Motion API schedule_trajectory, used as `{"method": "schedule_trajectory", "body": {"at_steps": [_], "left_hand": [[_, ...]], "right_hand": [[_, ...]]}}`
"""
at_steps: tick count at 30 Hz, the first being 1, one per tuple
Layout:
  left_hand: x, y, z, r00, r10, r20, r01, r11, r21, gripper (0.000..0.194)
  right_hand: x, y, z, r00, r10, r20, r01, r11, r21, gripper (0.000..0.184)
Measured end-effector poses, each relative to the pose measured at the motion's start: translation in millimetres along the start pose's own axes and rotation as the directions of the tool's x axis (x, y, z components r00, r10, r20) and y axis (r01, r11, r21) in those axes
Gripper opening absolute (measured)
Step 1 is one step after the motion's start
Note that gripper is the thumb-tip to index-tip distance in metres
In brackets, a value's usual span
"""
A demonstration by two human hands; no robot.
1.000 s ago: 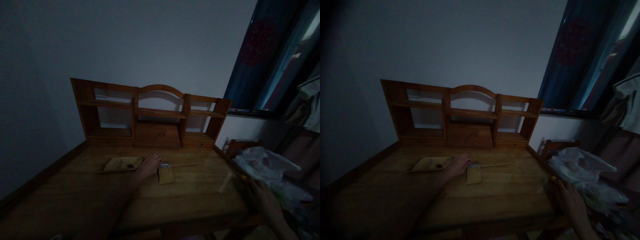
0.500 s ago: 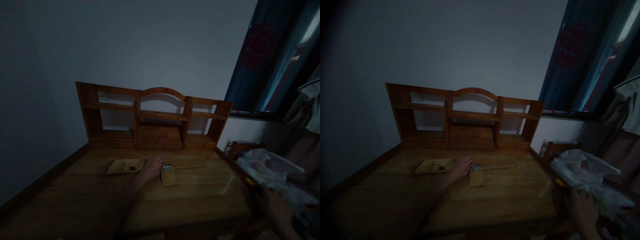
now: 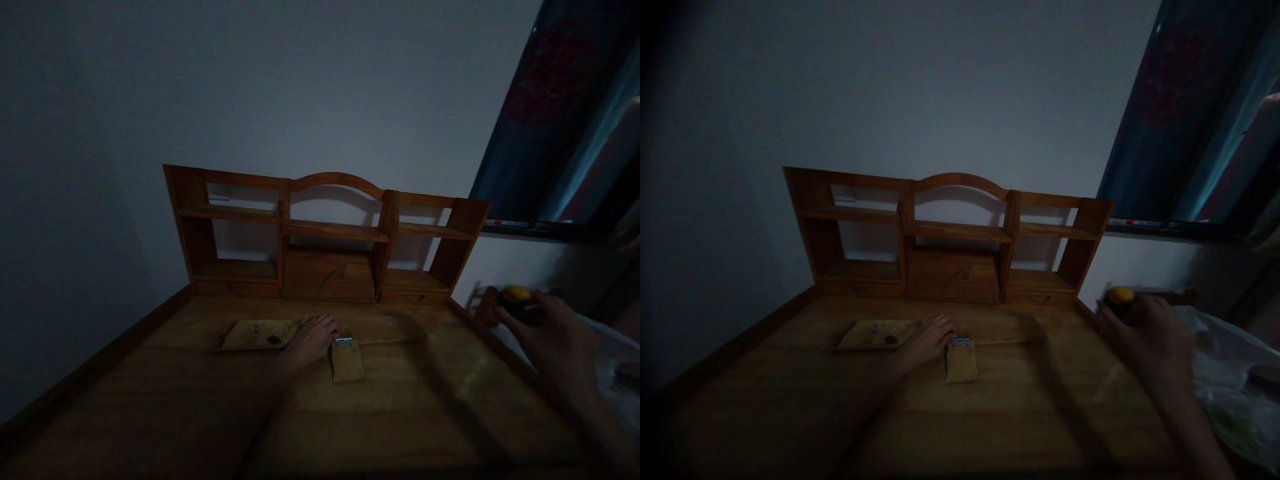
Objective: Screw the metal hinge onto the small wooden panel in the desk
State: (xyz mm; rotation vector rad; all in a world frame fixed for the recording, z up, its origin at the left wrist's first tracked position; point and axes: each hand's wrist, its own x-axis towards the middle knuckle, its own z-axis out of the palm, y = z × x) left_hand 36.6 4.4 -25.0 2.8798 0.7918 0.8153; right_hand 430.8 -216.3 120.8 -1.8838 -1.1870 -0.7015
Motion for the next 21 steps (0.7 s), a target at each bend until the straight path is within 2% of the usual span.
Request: {"method": "schedule_trajectory", "body": {"at_steps": [1,3,5,6,7,9,12,13,16,21], "left_hand": [[-0.5,-0.6,0.0,1.000,-0.006,-0.006,0.006,1.000,-0.025,0.024],[-1.4,-2.9,0.6,0.999,-0.025,-0.032,0.023,0.997,-0.079,0.028],[-2.4,-6.2,1.5,0.996,-0.051,-0.075,0.040,0.989,-0.143,0.031],[-2.9,-7.8,1.8,0.993,-0.071,-0.096,0.053,0.982,-0.182,0.032],[-3.2,-9.3,1.9,0.988,-0.099,-0.115,0.072,0.972,-0.226,0.032],[-3.3,-11.2,1.3,0.977,-0.161,-0.138,0.111,0.942,-0.315,0.032],[-2.2,-11.1,-1.2,0.967,-0.215,-0.137,0.148,0.911,-0.384,0.033],[-1.5,-10.4,-2.2,0.968,-0.214,-0.131,0.149,0.911,-0.385,0.033],[0.1,-7.9,-4.5,0.975,-0.197,-0.105,0.148,0.922,-0.357,0.032],[-0.7,-4.8,-6.5,0.985,-0.162,-0.060,0.131,0.929,-0.346,0.029]], "right_hand": [[19.3,-30.0,5.1,0.997,0.054,-0.063,-0.050,0.996,0.070,0.049],[50.4,-85.9,22.5,0.996,0.076,-0.039,-0.058,0.935,0.349,0.049],[68.2,-132.7,46.0,0.996,0.082,0.041,-0.090,0.780,0.619,0.048],[72.0,-152.2,58.1,0.990,0.105,0.098,-0.144,0.713,0.686,0.049],[72.9,-169.3,69.6,0.986,0.073,0.152,-0.162,0.666,0.728,0.048],[67.8,-196.9,89.2,0.993,0.011,0.120,-0.099,0.646,0.757,0.049],[52.1,-224.7,108.9,0.983,-0.169,0.074,0.061,0.676,0.734,0.045],[47.1,-230.9,113.6,0.968,-0.231,0.097,0.086,0.671,0.736,0.044],[36.8,-242.5,125.1,0.889,-0.393,0.235,0.091,0.654,0.751,0.041],[32.8,-251.7,134.8,0.772,-0.523,0.361,0.125,0.682,0.721,0.037]]}}
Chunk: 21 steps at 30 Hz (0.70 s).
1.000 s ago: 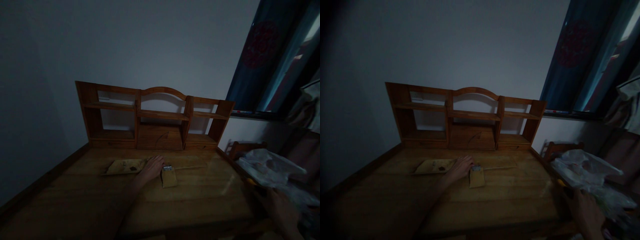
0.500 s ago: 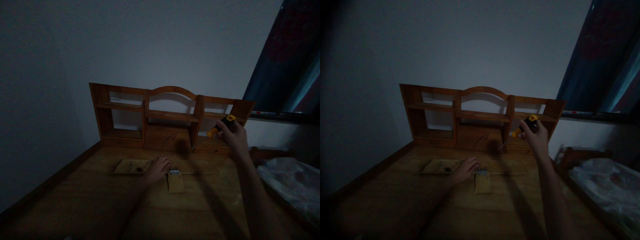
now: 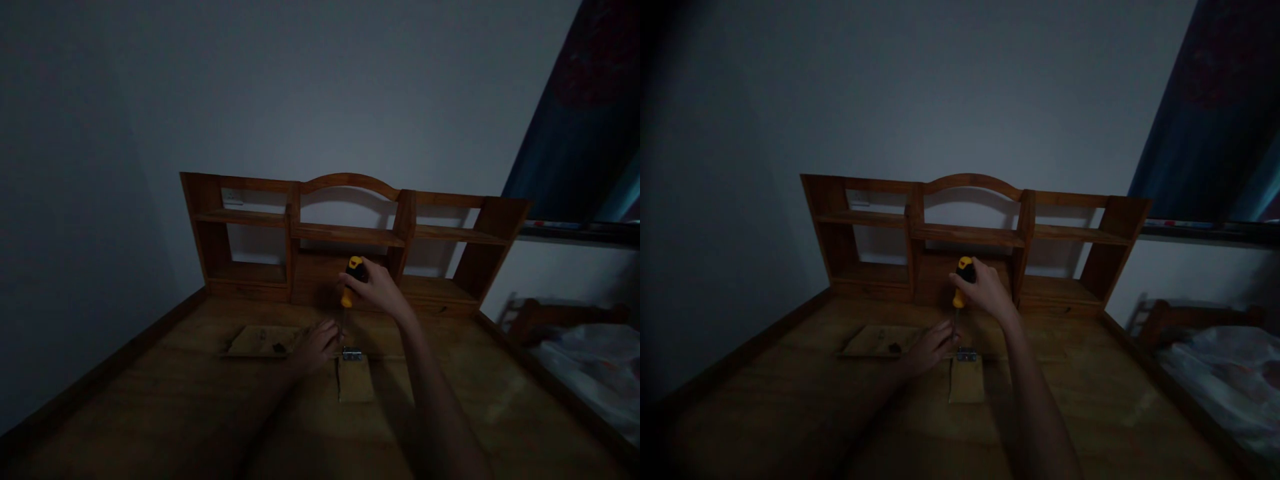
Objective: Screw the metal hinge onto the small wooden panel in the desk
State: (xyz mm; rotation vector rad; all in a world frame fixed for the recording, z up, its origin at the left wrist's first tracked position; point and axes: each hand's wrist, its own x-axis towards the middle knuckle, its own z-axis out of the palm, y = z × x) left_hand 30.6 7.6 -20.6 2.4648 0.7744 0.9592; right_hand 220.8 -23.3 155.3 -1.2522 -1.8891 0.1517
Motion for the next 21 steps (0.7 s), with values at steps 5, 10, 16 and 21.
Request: {"method": "schedule_trajectory", "body": {"at_steps": [5,10,16,21], "left_hand": [[-1.8,4.9,-4.5,1.000,0.022,0.021,-0.023,0.999,0.032,0.027],[-1.9,3.6,-3.7,0.998,0.063,0.031,-0.066,0.995,0.078,0.023],[0.0,-4.8,3.2,0.995,0.072,0.076,-0.082,0.987,0.141,0.026],[1.2,-5.4,3.1,0.993,0.068,0.093,-0.079,0.989,0.125,0.025]], "right_hand": [[0.6,-0.9,0.3,0.998,-0.023,0.051,0.025,0.999,-0.035,0.038],[0.0,5.8,-0.7,0.999,-0.007,0.052,0.013,0.992,-0.122,0.039],[3.7,17.0,3.0,0.996,0.011,0.094,0.001,0.992,-0.122,0.040],[6.2,22.0,5.5,0.995,0.020,0.094,-0.009,0.992,-0.123,0.041]]}}
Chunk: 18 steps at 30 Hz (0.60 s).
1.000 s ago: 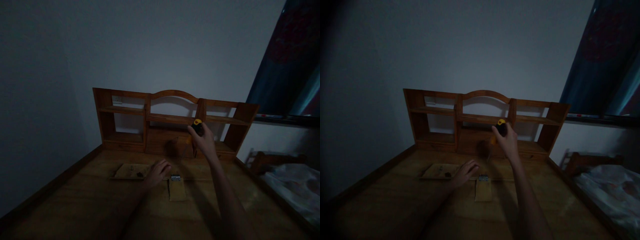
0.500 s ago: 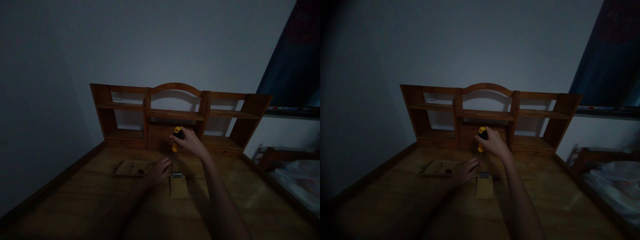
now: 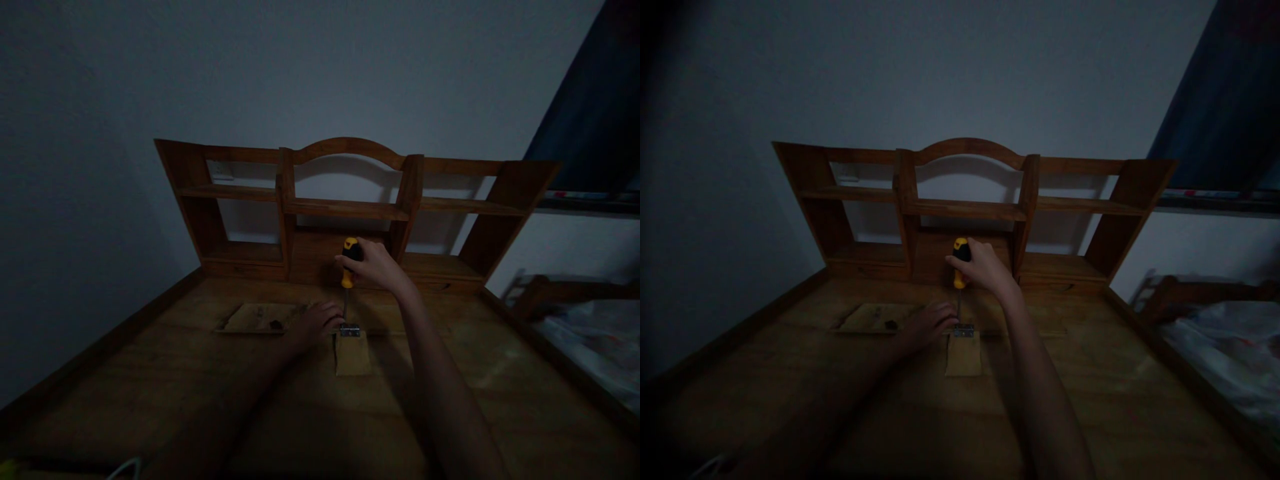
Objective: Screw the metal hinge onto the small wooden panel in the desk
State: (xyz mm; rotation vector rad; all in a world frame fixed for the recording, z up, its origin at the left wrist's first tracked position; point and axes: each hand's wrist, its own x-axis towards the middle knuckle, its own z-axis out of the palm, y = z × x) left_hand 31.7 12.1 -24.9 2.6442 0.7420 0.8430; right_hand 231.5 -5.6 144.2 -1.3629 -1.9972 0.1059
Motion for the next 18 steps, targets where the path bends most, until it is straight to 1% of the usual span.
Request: {"method": "schedule_trajectory", "body": {"at_steps": [4,7,13,18], "left_hand": [[-0.5,1.5,-2.1,1.000,-0.017,0.005,0.017,1.000,0.001,0.026],[0.1,3.3,-3.3,1.000,-0.024,0.010,0.024,1.000,-0.005,0.025],[1.2,2.8,-2.0,1.000,-0.009,-0.004,0.008,1.000,-0.029,0.024],[-1.1,-2.0,-0.5,1.000,0.017,-0.023,-0.017,1.000,0.004,0.024]], "right_hand": [[-0.6,-0.8,-0.4,1.000,0.001,-0.004,-0.001,0.999,0.033,0.041],[-1.0,-2.2,-0.8,1.000,-0.007,0.009,0.007,1.000,0.022,0.041],[-0.7,-3.4,-1.5,0.999,-0.032,0.012,0.032,1.000,0.001,0.040],[-0.6,-0.4,-3.1,1.000,-0.009,0.018,0.009,1.000,0.009,0.040]]}}
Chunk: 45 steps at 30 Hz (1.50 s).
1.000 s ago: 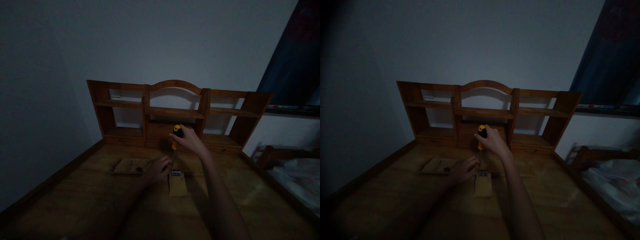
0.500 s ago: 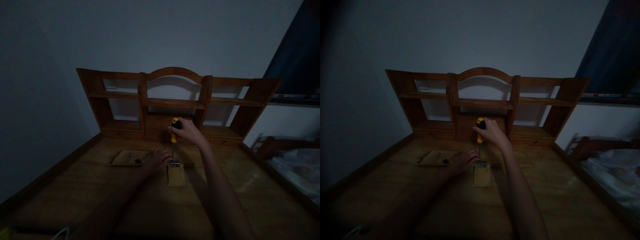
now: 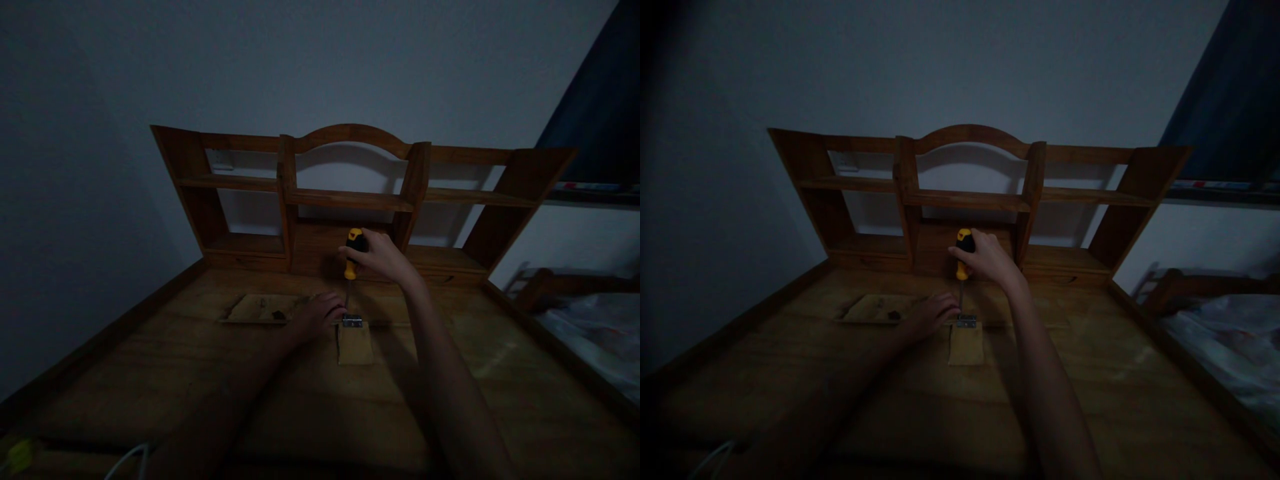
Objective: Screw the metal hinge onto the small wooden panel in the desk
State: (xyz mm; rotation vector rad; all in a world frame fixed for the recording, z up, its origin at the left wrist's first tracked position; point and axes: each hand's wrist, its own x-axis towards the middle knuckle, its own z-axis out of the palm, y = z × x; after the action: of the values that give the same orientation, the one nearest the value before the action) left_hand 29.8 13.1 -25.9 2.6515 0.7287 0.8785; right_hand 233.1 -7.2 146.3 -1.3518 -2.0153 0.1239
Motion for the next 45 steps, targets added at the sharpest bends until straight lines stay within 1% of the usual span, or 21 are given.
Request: {"method": "schedule_trajectory", "body": {"at_steps": [7,14,19,22,26,28,31,34,40,45], "left_hand": [[0.1,3.0,-3.3,1.000,-0.012,0.020,0.012,1.000,0.008,0.024],[0.2,1.2,-2.8,1.000,0.012,0.003,-0.012,1.000,0.019,0.022],[0.8,2.9,-3.8,1.000,0.017,-0.004,-0.017,1.000,0.014,0.023],[0.2,2.1,-2.7,1.000,0.020,-0.004,-0.020,1.000,0.012,0.024],[-0.6,0.7,-1.0,1.000,0.023,-0.010,-0.023,1.000,0.013,0.025],[-0.4,1.0,-1.1,1.000,0.024,-0.006,-0.024,1.000,0.014,0.025],[0.3,2.0,-2.0,1.000,0.021,0.002,-0.021,1.000,0.017,0.025],[0.5,2.4,-2.2,1.000,0.009,0.004,-0.009,0.999,0.034,0.026],[0.4,0.6,0.3,1.000,0.016,0.000,-0.016,0.998,0.056,0.025],[0.7,3.8,-2.8,1.000,-0.006,0.017,0.005,0.998,0.057,0.026]], "right_hand": [[0.8,1.5,-2.0,1.000,-0.012,0.029,0.012,1.000,0.002,0.040],[0.8,2.0,-5.0,0.999,-0.030,0.035,0.030,1.000,0.002,0.037],[0.0,1.5,-7.6,0.994,-0.025,0.102,0.016,0.995,0.094,0.034],[-0.1,2.2,-7.2,0.996,-0.026,0.091,0.017,0.995,0.099,0.034],[-0.3,1.8,-3.9,0.999,-0.032,0.024,0.031,0.997,0.064,0.037],[-0.8,0.4,-2.1,0.998,-0.058,-0.004,0.058,0.998,0.035,0.040],[-1.9,-3.2,0.2,0.996,-0.087,-0.025,0.086,0.996,-0.038,0.042],[-3.4,-7.9,1.2,0.996,-0.084,-0.043,0.078,0.989,-0.129,0.045],[-6.9,-16.4,-1.3,0.995,-0.070,-0.068,0.051,0.967,-0.250,0.048],[-7.4,-18.0,-2.7,0.996,-0.074,-0.041,0.062,0.971,-0.231,0.048]]}}
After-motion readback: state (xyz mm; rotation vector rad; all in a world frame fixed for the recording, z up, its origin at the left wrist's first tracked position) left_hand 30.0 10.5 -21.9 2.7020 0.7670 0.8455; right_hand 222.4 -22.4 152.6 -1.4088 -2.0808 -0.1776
